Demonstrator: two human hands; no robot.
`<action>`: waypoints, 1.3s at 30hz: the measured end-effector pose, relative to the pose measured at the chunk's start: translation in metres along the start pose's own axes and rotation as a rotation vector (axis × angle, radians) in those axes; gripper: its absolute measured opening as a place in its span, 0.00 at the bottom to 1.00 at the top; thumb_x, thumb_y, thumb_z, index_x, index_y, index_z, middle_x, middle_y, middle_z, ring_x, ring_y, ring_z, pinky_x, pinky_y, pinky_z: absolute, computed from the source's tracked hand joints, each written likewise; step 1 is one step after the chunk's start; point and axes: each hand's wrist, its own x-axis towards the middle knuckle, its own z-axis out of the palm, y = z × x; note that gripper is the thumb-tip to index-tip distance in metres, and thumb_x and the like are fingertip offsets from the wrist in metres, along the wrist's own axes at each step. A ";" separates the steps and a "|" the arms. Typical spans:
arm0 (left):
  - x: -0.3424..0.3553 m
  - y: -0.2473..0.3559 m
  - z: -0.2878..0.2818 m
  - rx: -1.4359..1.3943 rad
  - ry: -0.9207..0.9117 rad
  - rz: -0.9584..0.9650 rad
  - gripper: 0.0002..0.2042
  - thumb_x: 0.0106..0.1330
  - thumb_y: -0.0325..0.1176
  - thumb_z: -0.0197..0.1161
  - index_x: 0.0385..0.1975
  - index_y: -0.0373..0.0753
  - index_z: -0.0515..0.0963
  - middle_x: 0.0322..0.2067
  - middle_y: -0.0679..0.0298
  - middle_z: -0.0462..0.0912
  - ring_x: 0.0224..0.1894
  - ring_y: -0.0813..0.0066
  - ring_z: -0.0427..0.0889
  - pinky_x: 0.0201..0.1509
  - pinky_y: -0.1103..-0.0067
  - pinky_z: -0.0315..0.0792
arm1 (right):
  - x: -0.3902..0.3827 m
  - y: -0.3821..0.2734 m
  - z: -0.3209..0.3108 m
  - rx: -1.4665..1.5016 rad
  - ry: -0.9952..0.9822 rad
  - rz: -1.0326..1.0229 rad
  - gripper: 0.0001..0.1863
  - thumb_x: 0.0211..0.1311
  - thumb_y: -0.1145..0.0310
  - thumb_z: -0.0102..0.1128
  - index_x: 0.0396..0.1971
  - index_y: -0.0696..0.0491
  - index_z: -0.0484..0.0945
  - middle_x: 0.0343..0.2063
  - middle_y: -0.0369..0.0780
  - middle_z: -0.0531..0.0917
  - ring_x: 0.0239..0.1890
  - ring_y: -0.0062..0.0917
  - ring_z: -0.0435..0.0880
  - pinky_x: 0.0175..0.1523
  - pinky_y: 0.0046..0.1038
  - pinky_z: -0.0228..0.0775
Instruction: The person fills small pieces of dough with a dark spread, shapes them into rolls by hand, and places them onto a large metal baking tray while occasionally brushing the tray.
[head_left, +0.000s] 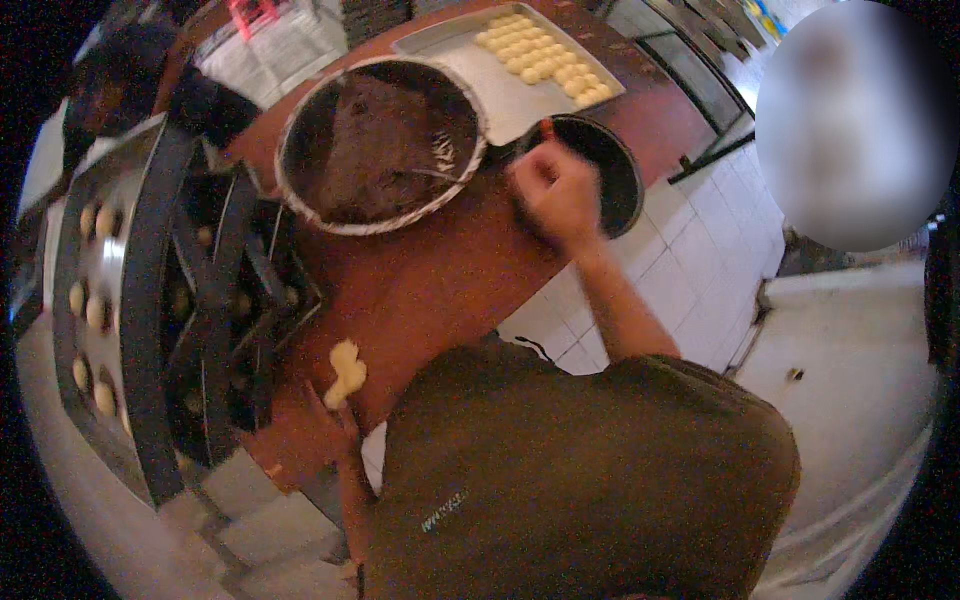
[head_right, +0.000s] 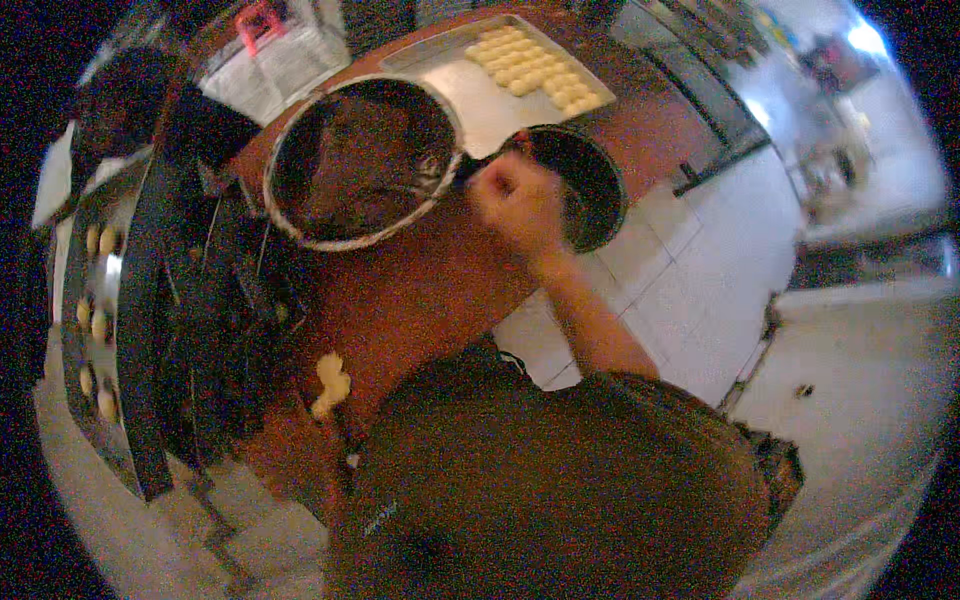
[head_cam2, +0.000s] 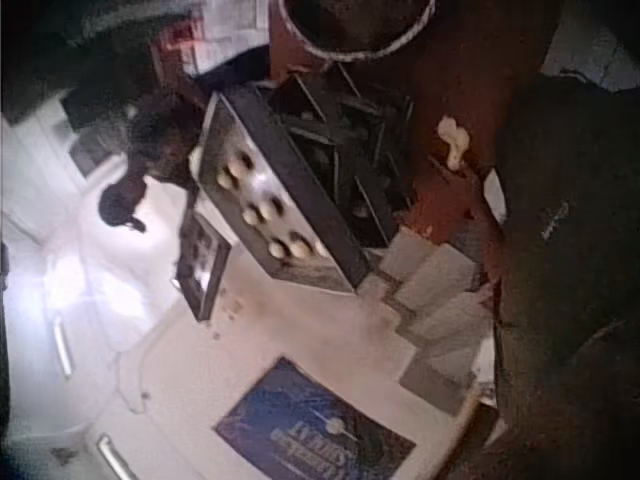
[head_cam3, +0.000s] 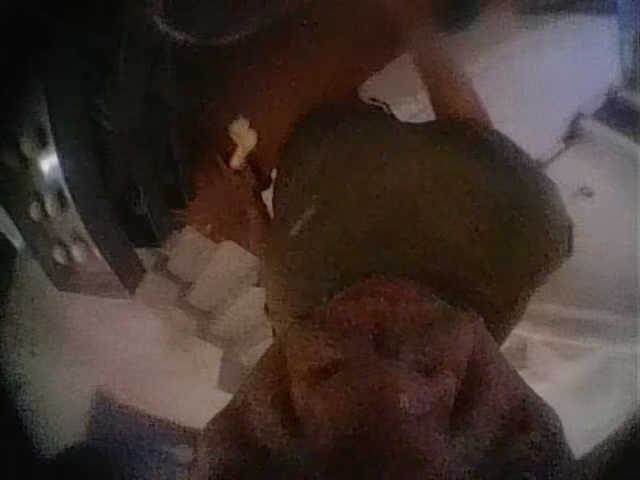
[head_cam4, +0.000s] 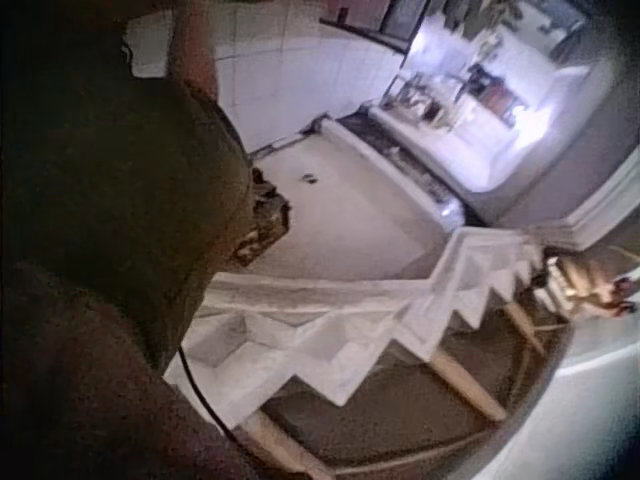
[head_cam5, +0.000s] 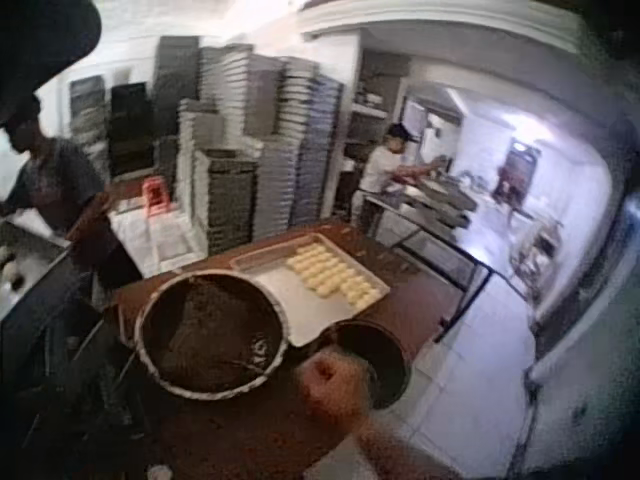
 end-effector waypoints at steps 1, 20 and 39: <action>0.006 -0.001 -0.002 0.004 -0.007 0.025 0.30 0.73 0.49 0.54 0.70 0.39 0.63 0.70 0.44 0.62 0.70 0.46 0.63 0.73 0.59 0.58 | 0.027 0.030 -0.030 -0.319 0.048 0.129 0.10 0.57 0.64 0.69 0.27 0.56 0.84 0.26 0.45 0.87 0.29 0.36 0.88 0.37 0.36 0.78; -0.202 -0.071 -0.120 -0.044 0.481 -0.592 0.31 0.81 0.50 0.42 0.73 0.31 0.58 0.73 0.40 0.57 0.75 0.45 0.56 0.75 0.60 0.57 | 0.085 0.107 -0.075 0.010 -0.326 -0.136 0.10 0.58 0.70 0.72 0.37 0.58 0.85 0.35 0.39 0.89 0.34 0.20 0.86 0.39 0.26 0.78; 0.107 0.031 -0.455 0.293 0.976 0.270 0.24 0.56 0.57 0.71 0.24 0.39 0.75 0.27 0.59 0.78 0.37 0.55 0.76 0.47 0.65 0.64 | 0.173 -0.434 0.219 0.440 -1.442 -1.606 0.15 0.58 0.69 0.72 0.43 0.60 0.87 0.40 0.43 0.90 0.41 0.25 0.89 0.51 0.30 0.80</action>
